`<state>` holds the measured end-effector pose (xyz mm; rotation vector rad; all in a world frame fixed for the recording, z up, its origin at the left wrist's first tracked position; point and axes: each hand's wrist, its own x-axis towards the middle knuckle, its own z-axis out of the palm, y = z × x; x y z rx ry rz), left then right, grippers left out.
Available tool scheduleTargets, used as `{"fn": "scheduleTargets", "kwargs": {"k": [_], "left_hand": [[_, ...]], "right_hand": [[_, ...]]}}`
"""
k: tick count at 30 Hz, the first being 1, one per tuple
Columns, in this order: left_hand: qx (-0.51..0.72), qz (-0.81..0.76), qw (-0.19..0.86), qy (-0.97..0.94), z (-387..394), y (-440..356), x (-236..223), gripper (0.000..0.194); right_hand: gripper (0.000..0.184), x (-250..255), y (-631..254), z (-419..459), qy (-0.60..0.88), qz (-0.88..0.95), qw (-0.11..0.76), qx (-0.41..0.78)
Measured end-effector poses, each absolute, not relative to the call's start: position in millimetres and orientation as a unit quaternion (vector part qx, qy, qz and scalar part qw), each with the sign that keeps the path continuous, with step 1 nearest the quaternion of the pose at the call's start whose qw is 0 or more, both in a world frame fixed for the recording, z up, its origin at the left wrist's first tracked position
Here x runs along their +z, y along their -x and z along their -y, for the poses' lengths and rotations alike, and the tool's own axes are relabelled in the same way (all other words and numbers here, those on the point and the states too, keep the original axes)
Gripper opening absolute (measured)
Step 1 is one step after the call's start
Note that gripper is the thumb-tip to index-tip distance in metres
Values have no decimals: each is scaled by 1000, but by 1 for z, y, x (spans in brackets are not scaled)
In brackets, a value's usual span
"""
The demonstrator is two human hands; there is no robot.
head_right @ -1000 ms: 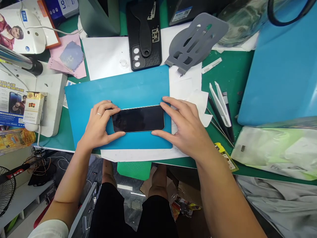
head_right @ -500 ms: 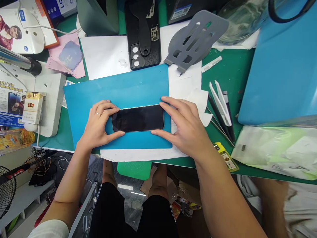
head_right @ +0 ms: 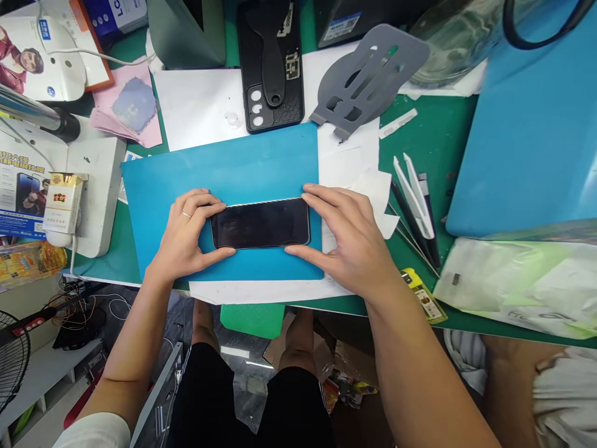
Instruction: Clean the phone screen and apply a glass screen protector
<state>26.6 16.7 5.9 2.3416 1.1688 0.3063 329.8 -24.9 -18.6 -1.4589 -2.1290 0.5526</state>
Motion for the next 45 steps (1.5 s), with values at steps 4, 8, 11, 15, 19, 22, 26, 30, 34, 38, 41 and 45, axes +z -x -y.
{"fn": "scheduleTargets", "kwargs": {"k": [4, 8, 11, 15, 19, 22, 26, 30, 34, 38, 41, 45], "left_hand": [[118, -427, 249, -861, -17, -27, 6, 64], [124, -425, 248, -862, -17, -27, 6, 64], [122, -427, 249, -861, -17, -27, 6, 64], [125, -427, 246, -861, -17, -27, 7, 65], [118, -432, 249, -859, -17, -27, 8, 64], [114, -435, 247, -859, -17, -27, 9, 65], [122, -429, 242, -862, -17, -26, 7, 64], [136, -426, 234, -863, -17, -26, 5, 62], [146, -425, 232, -863, -17, -26, 5, 63], [151, -425, 233, -861, -17, -25, 5, 62], [152, -425, 229, -862, -17, -25, 5, 62], [151, -422, 222, -866, -18, -25, 4, 62]], "right_hand": [[79, -19, -330, 25, 536, 781, 249, 202], [80, -18, -330, 24, 526, 787, 255, 198], [80, -18, -330, 24, 521, 789, 262, 193], [78, -18, -329, 24, 527, 784, 262, 196], [77, -19, -330, 23, 522, 787, 260, 203], [78, -21, -331, 23, 520, 787, 259, 206], [78, -22, -331, 24, 523, 783, 261, 212], [78, -23, -331, 25, 528, 779, 259, 216], [79, -24, -332, 25, 527, 780, 252, 223], [77, -24, -332, 24, 524, 783, 249, 225], [77, -24, -333, 23, 526, 781, 247, 227], [77, -25, -333, 23, 527, 781, 245, 230]]}}
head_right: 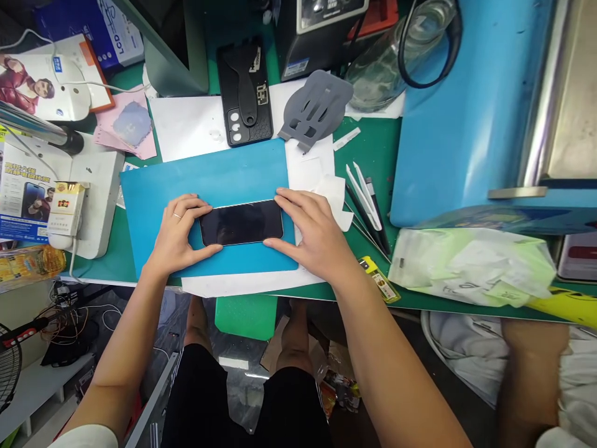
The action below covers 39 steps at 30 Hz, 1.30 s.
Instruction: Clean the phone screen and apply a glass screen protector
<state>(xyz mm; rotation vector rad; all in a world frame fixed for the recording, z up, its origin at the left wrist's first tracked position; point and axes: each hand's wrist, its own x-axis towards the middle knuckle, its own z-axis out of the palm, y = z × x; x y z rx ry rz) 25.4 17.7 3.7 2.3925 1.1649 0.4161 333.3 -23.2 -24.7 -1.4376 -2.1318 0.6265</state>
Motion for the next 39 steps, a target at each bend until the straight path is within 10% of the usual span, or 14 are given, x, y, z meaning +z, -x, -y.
{"fn": "scheduleTargets", "kwargs": {"k": [39], "left_hand": [[150, -423, 228, -864, -17, -28, 4, 63]], "right_hand": [[77, -22, -333, 25, 541, 761, 259, 245]]}}
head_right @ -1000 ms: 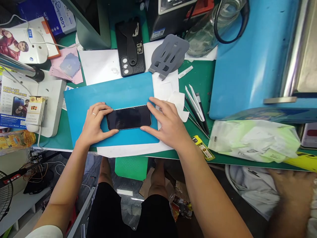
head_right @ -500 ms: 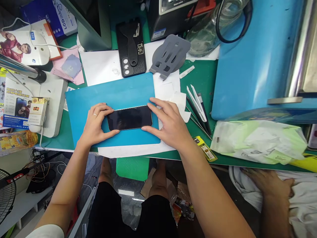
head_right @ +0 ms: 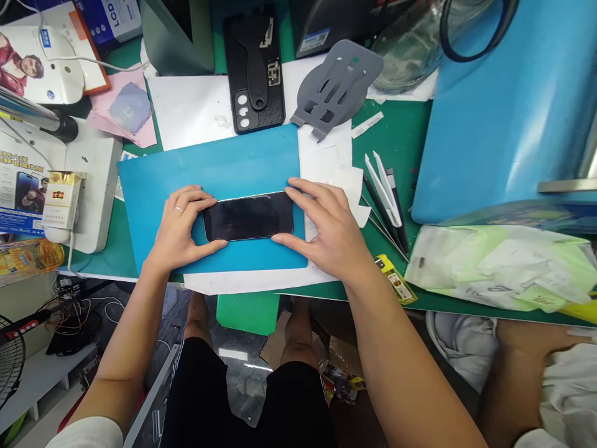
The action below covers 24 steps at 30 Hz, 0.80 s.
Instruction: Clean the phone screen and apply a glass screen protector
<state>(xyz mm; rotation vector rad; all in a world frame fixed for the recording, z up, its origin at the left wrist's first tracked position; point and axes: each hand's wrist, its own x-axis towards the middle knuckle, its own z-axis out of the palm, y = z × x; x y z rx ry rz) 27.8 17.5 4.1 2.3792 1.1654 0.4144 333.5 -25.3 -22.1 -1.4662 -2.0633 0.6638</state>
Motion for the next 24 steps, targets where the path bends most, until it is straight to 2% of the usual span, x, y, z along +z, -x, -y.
{"fn": "scheduleTargets", "kwargs": {"k": [17, 24], "left_hand": [[142, -429, 242, -859, -17, -27, 4, 64], [140, -428, 241, -860, -18, -27, 4, 64]], "right_hand": [[77, -21, -332, 25, 538, 767, 262, 232], [76, -19, -332, 25, 544, 769, 238, 236]]}}
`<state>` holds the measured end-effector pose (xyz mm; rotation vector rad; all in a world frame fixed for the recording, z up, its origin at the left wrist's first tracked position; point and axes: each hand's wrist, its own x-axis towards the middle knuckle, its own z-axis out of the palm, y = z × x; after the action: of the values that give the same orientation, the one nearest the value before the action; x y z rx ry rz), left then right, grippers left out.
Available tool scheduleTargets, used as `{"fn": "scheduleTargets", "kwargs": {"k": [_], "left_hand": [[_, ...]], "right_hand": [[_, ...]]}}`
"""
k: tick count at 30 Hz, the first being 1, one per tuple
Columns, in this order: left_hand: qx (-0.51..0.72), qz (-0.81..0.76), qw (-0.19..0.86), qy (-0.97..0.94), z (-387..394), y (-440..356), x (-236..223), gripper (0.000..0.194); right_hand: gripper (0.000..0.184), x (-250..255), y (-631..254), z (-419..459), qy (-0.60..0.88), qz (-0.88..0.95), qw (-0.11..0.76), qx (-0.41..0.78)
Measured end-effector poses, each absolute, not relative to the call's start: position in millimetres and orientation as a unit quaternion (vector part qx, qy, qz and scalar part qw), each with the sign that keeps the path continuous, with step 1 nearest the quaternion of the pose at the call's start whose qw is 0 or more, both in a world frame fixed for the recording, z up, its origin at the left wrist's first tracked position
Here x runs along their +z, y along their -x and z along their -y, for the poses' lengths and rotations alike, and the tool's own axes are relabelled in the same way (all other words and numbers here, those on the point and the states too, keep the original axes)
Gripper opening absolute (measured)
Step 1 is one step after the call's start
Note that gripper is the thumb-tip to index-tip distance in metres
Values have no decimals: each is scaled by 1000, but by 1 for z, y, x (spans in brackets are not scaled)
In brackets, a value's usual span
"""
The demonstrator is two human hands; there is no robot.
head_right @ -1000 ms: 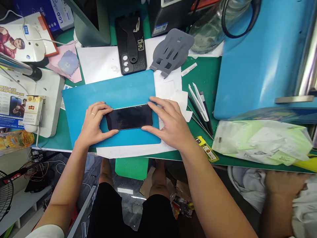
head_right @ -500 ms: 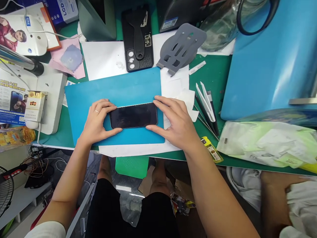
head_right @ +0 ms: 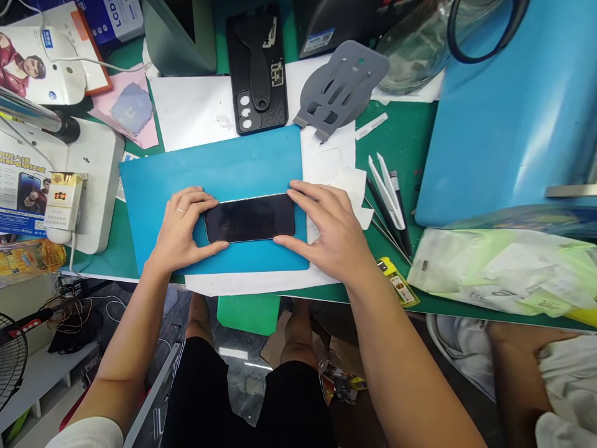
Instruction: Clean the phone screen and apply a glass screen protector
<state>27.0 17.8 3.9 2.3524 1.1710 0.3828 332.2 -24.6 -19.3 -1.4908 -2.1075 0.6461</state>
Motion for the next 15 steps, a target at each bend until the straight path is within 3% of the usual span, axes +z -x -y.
{"fn": "scheduleTargets", "kwargs": {"k": [7, 15], "left_hand": [[147, -423, 233, -863, -17, -28, 3, 63], [138, -429, 245, -858, -17, -27, 4, 63]], "right_hand": [[76, -25, -333, 26, 535, 767, 264, 235], [75, -20, -333, 23, 537, 777, 237, 228]]}}
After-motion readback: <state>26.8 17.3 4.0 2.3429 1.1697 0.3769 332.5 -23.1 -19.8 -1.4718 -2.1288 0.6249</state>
